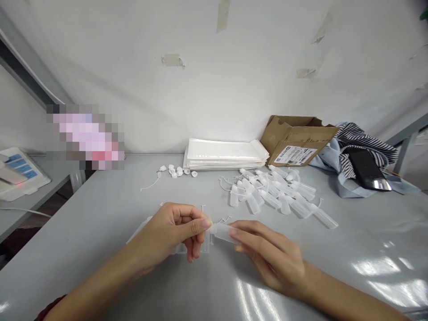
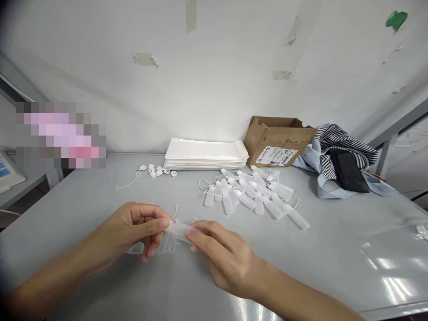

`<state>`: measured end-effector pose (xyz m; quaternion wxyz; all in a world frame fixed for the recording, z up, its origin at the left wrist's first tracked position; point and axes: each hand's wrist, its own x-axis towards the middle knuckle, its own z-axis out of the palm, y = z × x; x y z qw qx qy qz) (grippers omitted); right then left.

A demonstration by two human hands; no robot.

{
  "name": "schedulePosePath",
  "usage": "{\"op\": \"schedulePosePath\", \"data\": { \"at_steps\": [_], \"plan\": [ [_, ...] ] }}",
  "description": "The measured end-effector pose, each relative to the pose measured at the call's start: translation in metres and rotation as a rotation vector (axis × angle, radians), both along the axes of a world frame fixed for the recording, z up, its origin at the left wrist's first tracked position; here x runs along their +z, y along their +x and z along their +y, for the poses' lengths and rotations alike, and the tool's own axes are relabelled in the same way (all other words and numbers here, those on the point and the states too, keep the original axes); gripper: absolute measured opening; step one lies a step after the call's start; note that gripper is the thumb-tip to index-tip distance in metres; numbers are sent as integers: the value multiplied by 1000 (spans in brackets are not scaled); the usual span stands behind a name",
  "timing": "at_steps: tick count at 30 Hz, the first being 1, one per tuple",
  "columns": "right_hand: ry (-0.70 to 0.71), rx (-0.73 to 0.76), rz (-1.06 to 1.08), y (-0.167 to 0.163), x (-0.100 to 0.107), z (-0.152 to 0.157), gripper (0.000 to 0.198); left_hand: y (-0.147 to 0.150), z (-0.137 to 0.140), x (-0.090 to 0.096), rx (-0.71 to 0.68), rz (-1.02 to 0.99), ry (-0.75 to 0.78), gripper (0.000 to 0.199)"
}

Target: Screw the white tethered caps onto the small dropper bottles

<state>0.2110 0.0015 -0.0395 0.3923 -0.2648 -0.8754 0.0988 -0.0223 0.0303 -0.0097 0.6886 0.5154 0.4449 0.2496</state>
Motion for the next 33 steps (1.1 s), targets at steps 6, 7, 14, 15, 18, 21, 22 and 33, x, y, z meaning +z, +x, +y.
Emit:
{"op": "schedulePosePath", "data": {
  "at_steps": [6,7,14,15,18,21,22,33],
  "plan": [
    [280,-62,-179,13,-18,-4,52,7,-5,-1,53,-35,-101,35],
    [299,-58,-165,12,-19,-4,51,7,-5,-2,59,-34,-101,35],
    [-153,-49,179,-10,3,-6,35,5,-4,2,36,21,118,20],
    [-329,-33,255,-11,6,-5,27,5,-4,3,43,58,166,18],
    [-1024,70,508,-12,13,2,15,5,-7,6,60,160,293,17],
    [-1527,219,729,-10,13,12,22,5,-8,6,32,202,496,12],
    [-1618,261,765,-9,12,14,25,5,-8,5,21,207,567,10],
    [-1517,317,744,-7,13,10,21,1,-8,3,176,266,590,41]
  ]
}}
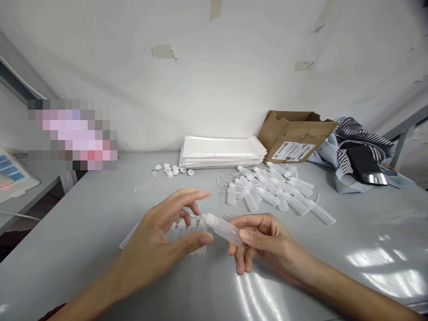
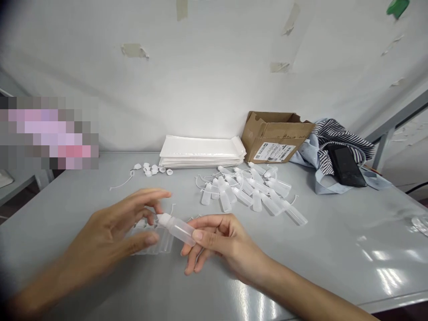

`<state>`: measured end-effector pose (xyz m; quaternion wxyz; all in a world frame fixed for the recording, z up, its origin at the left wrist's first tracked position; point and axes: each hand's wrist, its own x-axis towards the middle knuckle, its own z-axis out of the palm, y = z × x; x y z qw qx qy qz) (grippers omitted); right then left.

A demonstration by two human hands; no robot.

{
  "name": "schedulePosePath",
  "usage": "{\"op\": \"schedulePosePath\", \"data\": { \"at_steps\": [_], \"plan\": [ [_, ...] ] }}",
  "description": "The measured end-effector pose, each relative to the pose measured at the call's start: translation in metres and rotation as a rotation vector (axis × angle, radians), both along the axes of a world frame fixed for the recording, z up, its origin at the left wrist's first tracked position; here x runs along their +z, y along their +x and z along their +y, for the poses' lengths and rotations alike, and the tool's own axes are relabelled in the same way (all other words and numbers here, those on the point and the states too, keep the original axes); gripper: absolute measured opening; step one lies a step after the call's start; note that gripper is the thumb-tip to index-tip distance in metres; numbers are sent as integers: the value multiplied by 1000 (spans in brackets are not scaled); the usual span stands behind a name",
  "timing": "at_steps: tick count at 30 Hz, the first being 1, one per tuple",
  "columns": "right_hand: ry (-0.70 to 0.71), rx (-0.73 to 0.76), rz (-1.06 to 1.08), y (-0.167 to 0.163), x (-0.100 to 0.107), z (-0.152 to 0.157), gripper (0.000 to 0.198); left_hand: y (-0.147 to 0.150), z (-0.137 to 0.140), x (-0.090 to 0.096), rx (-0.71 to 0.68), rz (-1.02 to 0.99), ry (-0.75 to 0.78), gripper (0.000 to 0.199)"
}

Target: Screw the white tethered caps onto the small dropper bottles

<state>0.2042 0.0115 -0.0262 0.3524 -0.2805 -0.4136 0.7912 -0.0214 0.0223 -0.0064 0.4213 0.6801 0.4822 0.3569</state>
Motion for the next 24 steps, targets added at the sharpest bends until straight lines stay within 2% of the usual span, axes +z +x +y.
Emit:
{"op": "schedulePosePath", "data": {
  "at_steps": [2,4,7,9,10,12,15,18,21,24],
  "plan": [
    [98,-48,-49,0,1,-3,19,0,-1,2,80,46,8,34],
    [254,-112,-148,-2,2,-8,17,2,-3,4,42,69,-18,31],
    [643,-250,-358,-5,1,-16,22,5,-5,6,-72,84,-113,43],
    [891,-331,-458,-6,-1,-19,31,6,-6,7,-111,84,-203,45],
    [972,-359,-489,-7,-3,-20,33,7,-6,8,-125,81,-249,43],
    [1030,-375,-513,-6,-5,-20,34,7,-6,9,-142,73,-317,37],
    [924,-305,-502,-5,-6,-19,28,7,-5,10,-145,59,-329,25],
    [639,-176,-425,-4,-3,-16,24,6,-6,8,-143,37,-273,19],
    [332,-81,-279,-4,0,-11,27,6,-6,3,-140,29,-155,15],
    [154,-27,-173,-3,1,-5,29,7,-6,0,-152,75,36,11]
  ]
}}
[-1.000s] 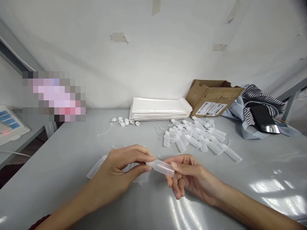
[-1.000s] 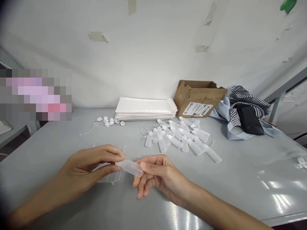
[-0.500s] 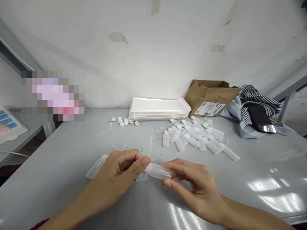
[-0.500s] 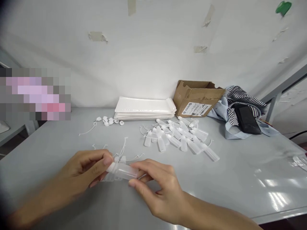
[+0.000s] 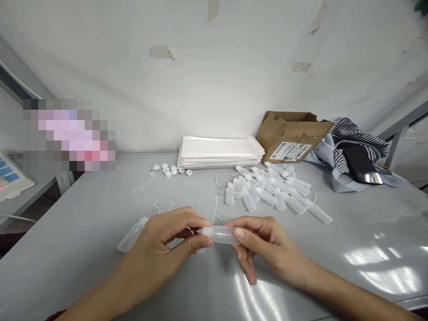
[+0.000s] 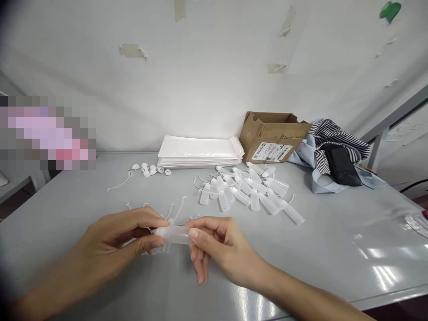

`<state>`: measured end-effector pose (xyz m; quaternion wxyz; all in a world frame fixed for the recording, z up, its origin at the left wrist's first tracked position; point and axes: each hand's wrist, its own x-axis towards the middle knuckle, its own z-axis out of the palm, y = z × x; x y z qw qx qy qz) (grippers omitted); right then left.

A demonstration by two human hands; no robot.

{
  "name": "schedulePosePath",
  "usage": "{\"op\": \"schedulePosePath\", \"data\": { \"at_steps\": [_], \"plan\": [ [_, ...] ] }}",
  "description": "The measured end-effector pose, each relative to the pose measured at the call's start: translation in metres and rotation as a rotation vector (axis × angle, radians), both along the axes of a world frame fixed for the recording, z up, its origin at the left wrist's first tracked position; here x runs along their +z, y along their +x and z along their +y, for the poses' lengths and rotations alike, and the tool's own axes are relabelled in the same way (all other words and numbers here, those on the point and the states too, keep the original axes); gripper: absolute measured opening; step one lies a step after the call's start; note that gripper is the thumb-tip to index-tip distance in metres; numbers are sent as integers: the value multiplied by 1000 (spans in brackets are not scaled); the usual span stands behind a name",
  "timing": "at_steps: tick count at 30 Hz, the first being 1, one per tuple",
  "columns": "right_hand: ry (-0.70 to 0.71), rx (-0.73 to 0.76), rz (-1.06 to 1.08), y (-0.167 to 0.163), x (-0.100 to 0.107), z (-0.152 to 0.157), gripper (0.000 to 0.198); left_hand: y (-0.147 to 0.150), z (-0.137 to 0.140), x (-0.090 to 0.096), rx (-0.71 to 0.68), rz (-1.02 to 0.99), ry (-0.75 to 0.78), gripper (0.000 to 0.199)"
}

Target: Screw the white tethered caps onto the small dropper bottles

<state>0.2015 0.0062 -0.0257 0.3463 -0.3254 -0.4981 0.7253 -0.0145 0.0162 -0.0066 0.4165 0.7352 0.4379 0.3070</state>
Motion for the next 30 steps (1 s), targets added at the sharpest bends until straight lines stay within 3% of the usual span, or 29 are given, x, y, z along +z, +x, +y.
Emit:
{"op": "schedulePosePath", "data": {
  "at_steps": [3,5,7,10,13,15,18,21,24,27,30],
  "plan": [
    [-48,8,40,1,-1,3,30,0,0,0,-3,19,142,10],
    [5,-22,12,0,-1,2,29,0,0,2,5,24,93,14],
    [163,-85,-65,0,-2,-1,25,-1,-1,5,32,43,-42,23],
    [534,-208,-237,1,-5,-6,22,-1,0,9,40,70,-272,46],
    [882,-295,-354,1,-8,-8,31,1,0,10,-9,47,-429,49],
    [1021,-322,-386,1,-10,-8,35,1,1,9,-36,17,-455,46],
    [1094,-343,-396,0,-11,-9,36,1,2,8,-64,-18,-434,45],
    [991,-303,-397,1,-8,-10,29,0,2,8,-64,10,-387,43],
    [635,-203,-367,3,-2,-8,17,0,0,8,-67,112,-263,42],
    [276,-117,-213,5,3,-3,19,1,-2,6,-86,191,-101,36],
    [80,-59,-70,7,3,4,22,1,-3,1,-146,179,178,20]
  ]
}}
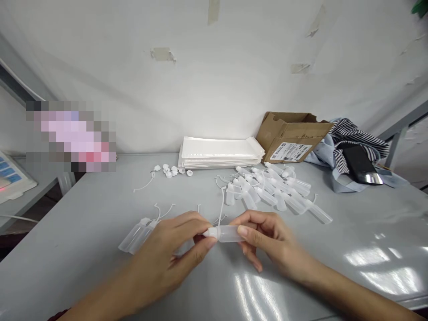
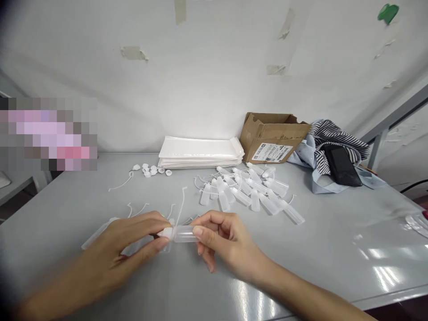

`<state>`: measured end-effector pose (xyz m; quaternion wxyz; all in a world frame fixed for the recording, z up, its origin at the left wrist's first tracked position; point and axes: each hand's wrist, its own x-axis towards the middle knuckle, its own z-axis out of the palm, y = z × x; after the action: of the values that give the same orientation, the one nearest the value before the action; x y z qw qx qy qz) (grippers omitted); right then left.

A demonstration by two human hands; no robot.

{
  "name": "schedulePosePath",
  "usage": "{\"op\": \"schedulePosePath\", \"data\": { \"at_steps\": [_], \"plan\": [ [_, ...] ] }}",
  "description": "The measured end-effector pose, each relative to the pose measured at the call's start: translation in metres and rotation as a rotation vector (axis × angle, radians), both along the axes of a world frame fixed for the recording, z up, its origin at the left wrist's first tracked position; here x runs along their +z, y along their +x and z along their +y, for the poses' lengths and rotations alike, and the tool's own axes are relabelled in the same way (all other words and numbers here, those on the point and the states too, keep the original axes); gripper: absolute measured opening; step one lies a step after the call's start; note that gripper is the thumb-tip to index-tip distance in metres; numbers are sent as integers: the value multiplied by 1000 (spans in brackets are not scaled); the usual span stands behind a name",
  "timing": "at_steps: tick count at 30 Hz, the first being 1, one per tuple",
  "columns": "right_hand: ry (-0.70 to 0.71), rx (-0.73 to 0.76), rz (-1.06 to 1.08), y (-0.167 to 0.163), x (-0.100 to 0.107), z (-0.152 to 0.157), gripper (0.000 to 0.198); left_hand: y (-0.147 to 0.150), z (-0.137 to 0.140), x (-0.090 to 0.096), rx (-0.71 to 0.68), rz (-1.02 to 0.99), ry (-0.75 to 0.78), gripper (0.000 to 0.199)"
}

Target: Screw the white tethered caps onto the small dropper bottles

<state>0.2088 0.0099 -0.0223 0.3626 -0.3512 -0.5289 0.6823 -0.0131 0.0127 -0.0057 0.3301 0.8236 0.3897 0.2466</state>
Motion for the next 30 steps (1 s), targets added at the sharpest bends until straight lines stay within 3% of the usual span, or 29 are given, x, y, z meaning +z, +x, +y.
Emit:
{"op": "schedulePosePath", "data": {
  "at_steps": [3,6,8,10,13,16,24,30],
  "plan": [
    [-89,25,36,3,-4,5,24,-1,-1,-8,-87,-41,333,12],
    [-168,25,28,4,-6,8,25,-1,-1,-14,-108,-32,494,18],
    [-163,17,16,2,-5,8,28,-2,0,-13,-109,-21,442,17],
    [-98,6,-11,0,-3,5,28,-2,0,-9,-89,6,281,12],
    [27,-12,-77,-4,0,-1,27,-1,-1,-3,-29,83,34,27],
    [128,-31,-155,-5,1,-6,27,1,-2,1,27,145,-51,35],
    [98,-17,-134,-2,2,-4,28,2,-3,-7,37,141,-41,29],
    [-53,-15,-51,-2,1,1,28,2,-4,-23,-3,24,290,14]
  ]
}}
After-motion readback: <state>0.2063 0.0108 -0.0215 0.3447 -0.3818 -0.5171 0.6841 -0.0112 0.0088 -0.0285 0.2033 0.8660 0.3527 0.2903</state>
